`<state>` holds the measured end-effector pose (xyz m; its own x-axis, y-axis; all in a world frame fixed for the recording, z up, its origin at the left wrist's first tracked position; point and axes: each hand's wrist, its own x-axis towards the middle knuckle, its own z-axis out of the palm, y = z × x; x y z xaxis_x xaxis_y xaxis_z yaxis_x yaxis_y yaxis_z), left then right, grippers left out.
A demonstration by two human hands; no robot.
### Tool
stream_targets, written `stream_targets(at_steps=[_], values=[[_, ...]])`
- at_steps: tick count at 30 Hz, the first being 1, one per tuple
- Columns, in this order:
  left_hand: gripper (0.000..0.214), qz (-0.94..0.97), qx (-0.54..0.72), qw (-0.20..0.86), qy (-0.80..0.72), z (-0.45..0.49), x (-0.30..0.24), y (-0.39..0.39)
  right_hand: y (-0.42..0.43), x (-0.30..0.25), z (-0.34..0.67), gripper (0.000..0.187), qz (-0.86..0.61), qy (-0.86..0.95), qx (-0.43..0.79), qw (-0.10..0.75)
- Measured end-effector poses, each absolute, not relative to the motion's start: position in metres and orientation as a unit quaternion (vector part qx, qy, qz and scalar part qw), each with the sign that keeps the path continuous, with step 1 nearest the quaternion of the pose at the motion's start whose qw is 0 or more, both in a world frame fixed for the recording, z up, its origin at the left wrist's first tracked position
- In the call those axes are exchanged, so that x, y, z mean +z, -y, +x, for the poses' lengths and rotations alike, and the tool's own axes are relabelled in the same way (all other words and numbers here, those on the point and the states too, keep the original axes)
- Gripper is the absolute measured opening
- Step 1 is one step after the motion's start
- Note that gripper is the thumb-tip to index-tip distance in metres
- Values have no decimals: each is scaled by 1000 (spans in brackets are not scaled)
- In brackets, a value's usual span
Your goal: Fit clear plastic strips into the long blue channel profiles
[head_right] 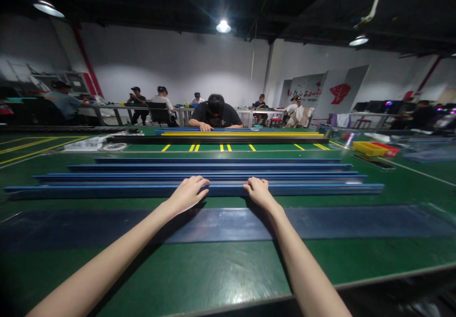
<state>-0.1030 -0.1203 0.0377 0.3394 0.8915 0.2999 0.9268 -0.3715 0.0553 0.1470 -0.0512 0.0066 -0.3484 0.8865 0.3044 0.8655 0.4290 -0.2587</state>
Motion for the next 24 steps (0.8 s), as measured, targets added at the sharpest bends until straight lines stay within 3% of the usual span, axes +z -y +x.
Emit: stream_targets(at_steps=[13, 24], values=[[26, -793, -87, 31, 602, -122, 33, 129, 95, 3, 67, 17, -441, 863, 30, 243], [25, -774, -45, 35, 631, -123, 39, 127, 93, 21, 100, 23, -371, 916, -3, 154]])
